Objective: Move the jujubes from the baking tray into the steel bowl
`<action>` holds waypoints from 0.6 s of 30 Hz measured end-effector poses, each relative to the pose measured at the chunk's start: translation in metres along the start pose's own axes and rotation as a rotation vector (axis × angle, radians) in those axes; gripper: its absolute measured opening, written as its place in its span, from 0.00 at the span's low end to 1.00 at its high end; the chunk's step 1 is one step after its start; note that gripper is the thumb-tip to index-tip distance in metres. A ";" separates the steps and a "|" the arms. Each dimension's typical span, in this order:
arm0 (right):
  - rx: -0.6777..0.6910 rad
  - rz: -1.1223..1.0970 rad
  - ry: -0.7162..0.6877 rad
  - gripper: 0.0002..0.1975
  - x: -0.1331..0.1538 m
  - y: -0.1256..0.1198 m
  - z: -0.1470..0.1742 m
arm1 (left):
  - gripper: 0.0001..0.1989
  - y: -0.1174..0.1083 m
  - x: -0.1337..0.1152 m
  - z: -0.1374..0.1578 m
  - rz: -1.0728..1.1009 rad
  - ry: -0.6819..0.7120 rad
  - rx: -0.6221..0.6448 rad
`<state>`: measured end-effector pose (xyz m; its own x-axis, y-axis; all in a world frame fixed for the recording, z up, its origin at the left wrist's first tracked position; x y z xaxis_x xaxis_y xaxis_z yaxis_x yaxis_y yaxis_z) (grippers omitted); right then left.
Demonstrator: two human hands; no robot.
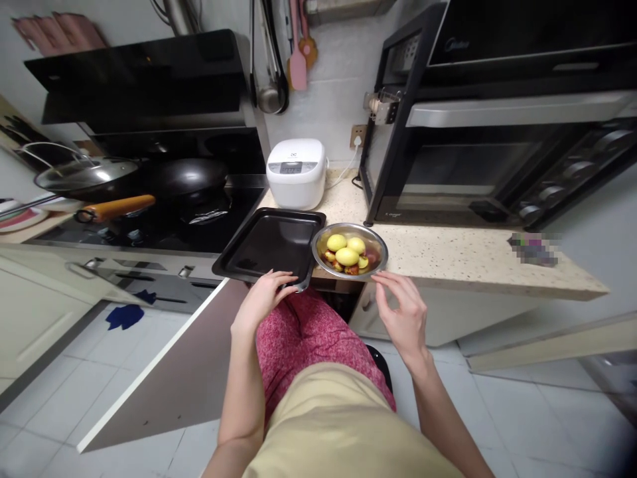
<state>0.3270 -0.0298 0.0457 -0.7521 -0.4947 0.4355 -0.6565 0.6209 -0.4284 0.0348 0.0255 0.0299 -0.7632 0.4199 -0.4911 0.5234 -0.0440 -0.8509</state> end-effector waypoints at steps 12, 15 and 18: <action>0.014 -0.136 0.384 0.18 -0.060 0.016 0.001 | 0.19 0.014 0.000 -0.006 -0.093 -0.024 0.004; 0.152 -0.300 0.732 0.26 -0.087 0.033 -0.005 | 0.18 0.015 -0.002 -0.009 -0.117 -0.054 -0.014; 0.311 -0.407 0.883 0.22 -0.098 0.050 -0.015 | 0.18 0.015 -0.003 -0.009 -0.128 -0.065 -0.022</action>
<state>0.3689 0.0594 -0.0067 -0.2389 0.0704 0.9685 -0.9335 0.2578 -0.2490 0.0481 0.0322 0.0202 -0.8469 0.3614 -0.3900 0.4275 0.0268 -0.9036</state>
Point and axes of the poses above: each hand's wrist, its own z-axis away from the middle knuckle, its own y-axis out of the palm, x = y × z, the point moved 5 cm from there along -z, towards the middle knuckle, and after that the axes turned 1 degree about z, right-handed, at the moved point
